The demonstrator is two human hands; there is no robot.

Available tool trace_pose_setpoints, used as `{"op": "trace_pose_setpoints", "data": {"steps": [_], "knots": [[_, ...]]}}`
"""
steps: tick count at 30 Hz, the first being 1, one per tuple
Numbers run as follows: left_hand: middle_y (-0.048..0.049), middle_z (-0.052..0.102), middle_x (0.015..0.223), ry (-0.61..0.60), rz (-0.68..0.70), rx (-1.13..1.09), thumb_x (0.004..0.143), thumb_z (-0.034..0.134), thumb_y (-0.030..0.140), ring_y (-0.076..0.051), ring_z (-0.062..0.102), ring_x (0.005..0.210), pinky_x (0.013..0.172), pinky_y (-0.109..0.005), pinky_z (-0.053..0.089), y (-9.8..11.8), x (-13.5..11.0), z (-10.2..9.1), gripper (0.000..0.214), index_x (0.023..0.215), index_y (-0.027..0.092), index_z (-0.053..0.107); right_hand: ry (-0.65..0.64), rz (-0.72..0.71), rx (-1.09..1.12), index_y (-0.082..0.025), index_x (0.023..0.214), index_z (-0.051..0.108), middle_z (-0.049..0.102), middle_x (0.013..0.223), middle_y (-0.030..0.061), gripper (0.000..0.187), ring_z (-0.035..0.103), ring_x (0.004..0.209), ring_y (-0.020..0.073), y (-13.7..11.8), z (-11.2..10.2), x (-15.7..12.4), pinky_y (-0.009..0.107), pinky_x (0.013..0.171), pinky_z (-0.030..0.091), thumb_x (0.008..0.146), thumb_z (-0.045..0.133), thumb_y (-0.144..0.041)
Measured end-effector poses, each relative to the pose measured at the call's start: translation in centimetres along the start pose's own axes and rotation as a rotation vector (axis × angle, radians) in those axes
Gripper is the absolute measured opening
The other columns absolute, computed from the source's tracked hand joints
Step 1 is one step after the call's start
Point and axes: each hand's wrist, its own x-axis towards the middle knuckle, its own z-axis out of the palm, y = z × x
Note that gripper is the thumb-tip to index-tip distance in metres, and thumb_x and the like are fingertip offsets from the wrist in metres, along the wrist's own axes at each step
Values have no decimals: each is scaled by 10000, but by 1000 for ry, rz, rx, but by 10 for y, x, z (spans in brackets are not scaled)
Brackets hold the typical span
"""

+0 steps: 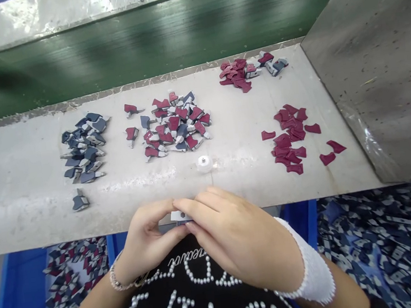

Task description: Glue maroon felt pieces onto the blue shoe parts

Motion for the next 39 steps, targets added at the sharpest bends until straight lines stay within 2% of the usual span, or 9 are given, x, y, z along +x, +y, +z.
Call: {"op": "trace_pose_setpoints", "data": {"steps": [7,11,18,25,28,33,36,39], "knots": [[8,586,611,38,-44,-95,822,758,229,-119,514,556,514,-248,424,4,-3,4,178,723,164,626,58,-45,-143,-130,1233,578,677,962,107,353,615,855,252,-11,6,-1,405,707,566,943,394,-50],[25,544,574,28,-64,-112,824,749,237,-103,475,523,491,-238,397,8,-1,5,229,669,167,597,55,-21,-99,-154,1296,542,667,964,85,369,612,866,229,-10,4,-1,377,731,559,963,407,-71],[12,568,603,2,-17,-82,837,727,247,-111,493,536,497,-240,395,9,1,2,179,725,162,617,37,-23,-99,-169,1300,533,662,970,78,329,610,865,220,-10,1,0,378,750,548,992,425,-129],[-2,626,640,61,-50,-68,817,719,169,-126,558,580,547,-242,451,10,-2,7,126,728,162,630,61,29,-109,-142,1255,559,664,928,77,330,606,833,227,-14,6,2,383,701,544,971,402,-86],[-9,639,644,57,-58,-65,826,731,222,-126,551,562,523,-243,437,7,-2,6,124,755,159,652,33,51,-52,-176,1273,566,669,949,69,317,621,871,226,-10,1,2,381,743,543,995,419,-132],[-13,615,626,-70,-79,-125,825,766,311,-120,529,547,516,-242,420,4,-2,1,207,761,142,664,-58,38,174,-290,1317,553,695,1035,30,339,654,915,192,4,-5,3,332,788,547,1008,470,-179],[-2,594,614,-29,-67,-91,828,763,316,-118,511,553,524,-242,408,3,-4,0,212,755,142,666,-52,49,227,-310,1301,573,703,1028,23,347,662,925,189,9,-1,9,334,806,549,1015,441,-165],[22,556,580,-26,-106,-85,826,770,332,-98,460,534,514,-226,390,-2,-5,-4,234,728,140,678,-97,105,260,-310,1285,597,703,1103,33,298,660,1020,212,10,-1,14,370,887,546,1031,444,-275]]}}
